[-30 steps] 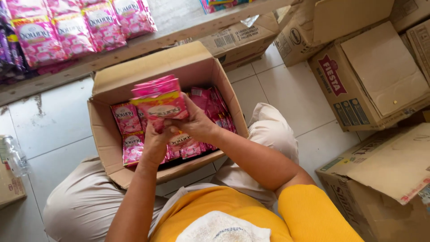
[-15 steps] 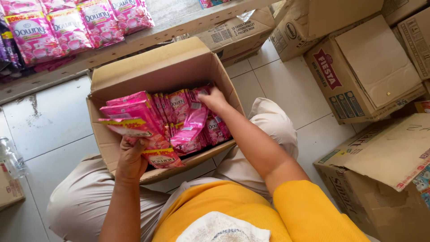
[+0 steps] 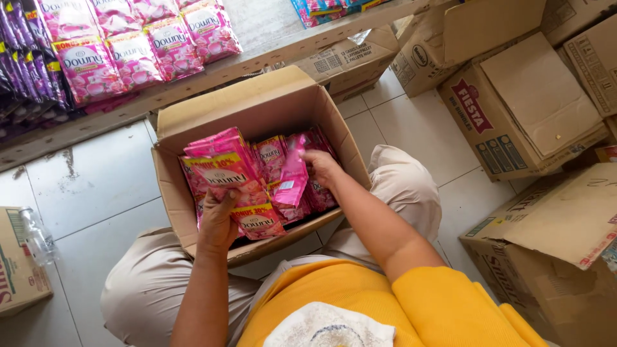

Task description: Organizing and packing laundry detergent sachets from a low shelf into a cardboard box on the floor.

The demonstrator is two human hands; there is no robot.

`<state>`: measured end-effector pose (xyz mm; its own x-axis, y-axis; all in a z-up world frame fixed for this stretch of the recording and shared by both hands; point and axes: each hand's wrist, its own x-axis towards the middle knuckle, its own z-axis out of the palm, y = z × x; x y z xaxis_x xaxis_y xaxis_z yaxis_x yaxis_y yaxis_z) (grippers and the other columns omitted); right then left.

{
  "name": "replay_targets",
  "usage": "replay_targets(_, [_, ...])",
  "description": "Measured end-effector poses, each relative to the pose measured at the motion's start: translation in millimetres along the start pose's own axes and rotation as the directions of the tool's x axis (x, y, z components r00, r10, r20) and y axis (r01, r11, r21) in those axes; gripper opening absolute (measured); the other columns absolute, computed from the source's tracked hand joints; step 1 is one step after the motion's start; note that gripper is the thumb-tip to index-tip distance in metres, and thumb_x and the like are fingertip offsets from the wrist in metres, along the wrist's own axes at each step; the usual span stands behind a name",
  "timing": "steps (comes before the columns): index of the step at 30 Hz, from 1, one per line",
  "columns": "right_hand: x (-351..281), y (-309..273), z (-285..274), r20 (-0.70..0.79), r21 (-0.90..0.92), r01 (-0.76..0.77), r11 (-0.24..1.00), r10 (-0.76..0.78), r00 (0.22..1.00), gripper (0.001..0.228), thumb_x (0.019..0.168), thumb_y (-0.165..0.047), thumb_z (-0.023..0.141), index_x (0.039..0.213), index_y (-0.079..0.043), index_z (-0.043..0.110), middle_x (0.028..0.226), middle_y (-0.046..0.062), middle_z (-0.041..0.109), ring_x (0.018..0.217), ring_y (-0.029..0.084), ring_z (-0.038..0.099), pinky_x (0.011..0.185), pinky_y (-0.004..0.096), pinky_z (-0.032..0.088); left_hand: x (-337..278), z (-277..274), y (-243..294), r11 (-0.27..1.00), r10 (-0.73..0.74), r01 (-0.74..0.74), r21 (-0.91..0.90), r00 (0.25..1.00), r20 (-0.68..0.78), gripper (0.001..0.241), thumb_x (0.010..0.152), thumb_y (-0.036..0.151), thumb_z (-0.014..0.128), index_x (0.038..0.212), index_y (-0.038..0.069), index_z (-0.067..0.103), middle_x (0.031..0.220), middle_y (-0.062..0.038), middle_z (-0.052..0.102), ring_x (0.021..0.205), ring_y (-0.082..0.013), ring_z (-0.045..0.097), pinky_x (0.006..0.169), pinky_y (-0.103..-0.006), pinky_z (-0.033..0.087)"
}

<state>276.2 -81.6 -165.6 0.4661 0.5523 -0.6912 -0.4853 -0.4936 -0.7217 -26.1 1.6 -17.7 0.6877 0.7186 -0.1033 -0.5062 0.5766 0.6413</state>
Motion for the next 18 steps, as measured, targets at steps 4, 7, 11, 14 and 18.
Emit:
replay_targets(4, [-53.3, -37.5, 23.0, 0.403, 0.594, 0.104, 0.798, -0.407, 0.819, 0.012, 0.107, -0.023, 0.064, 0.109, -0.011, 0.063, 0.105, 0.001, 0.071, 0.098, 0.016, 0.068, 0.091, 0.037, 0.057, 8.8, 10.7, 5.3, 0.999, 0.012, -0.014, -0.040, 0.998, -0.057, 0.030, 0.094, 0.005, 0.075, 0.122, 0.013, 0.069, 0.114, 0.000, 0.075, 0.104, -0.0142, 0.071, 0.091, -0.0344, 0.059])
replay_targets(7, [-104.4, -74.7, 47.6, 0.418, 0.541, 0.223, 0.811, -0.490, 0.765, 0.010, 0.109, -0.021, 0.056, 0.115, -0.014, 0.060, 0.108, 0.000, 0.071, 0.098, 0.011, 0.066, 0.084, 0.031, 0.053, 17.2, 19.0, 4.3, 0.999, 0.028, -0.029, -0.016, 0.999, -0.044, 0.029, 0.095, 0.004, 0.078, 0.121, 0.012, 0.068, 0.111, -0.001, 0.075, 0.100, -0.0143, 0.070, 0.087, -0.0357, 0.059])
replay_targets(11, [-121.6, -81.9, 56.4, 0.458, 0.276, 0.650, 0.708, -0.691, 0.559, 0.013, 0.114, -0.019, 0.052, 0.124, -0.015, 0.059, 0.115, -0.003, 0.067, 0.110, 0.004, 0.060, 0.096, 0.023, 0.051, 20.4, 36.3, 3.4, 0.998, -0.001, 0.005, 0.059, 0.998, -0.059, 0.029, 0.093, 0.006, 0.077, 0.121, 0.011, 0.069, 0.108, -0.001, 0.075, 0.098, -0.0143, 0.069, 0.086, -0.0338, 0.058])
replay_targets(14, [-142.6, -93.7, 60.4, 0.424, 0.376, 0.613, 0.695, -0.717, 0.553, 0.011, 0.121, -0.017, 0.053, 0.131, -0.014, 0.057, 0.099, -0.001, 0.064, 0.095, 0.006, 0.055, 0.083, 0.024, 0.047, 23.2, 54.1, 6.6, 0.974, 0.050, -0.040, 0.223, 0.998, -0.041, 0.032, 0.092, 0.002, 0.077, 0.123, 0.008, 0.069, 0.113, 0.000, 0.075, 0.103, -0.0105, 0.067, 0.093, -0.0285, 0.055])
replay_targets(18, [-196.7, -123.1, 66.4, 0.444, 0.445, 0.475, 0.759, -0.648, 0.619, 0.031, 0.115, -0.028, 0.046, 0.144, -0.019, 0.045, 0.128, 0.003, 0.063, 0.115, 0.011, 0.061, 0.094, 0.030, 0.054, 20.5, 69.1, 13.6, 0.898, 0.170, -0.176, 0.404, 0.984, 0.051, 0.035, 0.093, 0.005, 0.076, 0.126, 0.012, 0.065, 0.116, 0.002, 0.071, 0.107, -0.0095, 0.066, 0.096, -0.0266, 0.056])
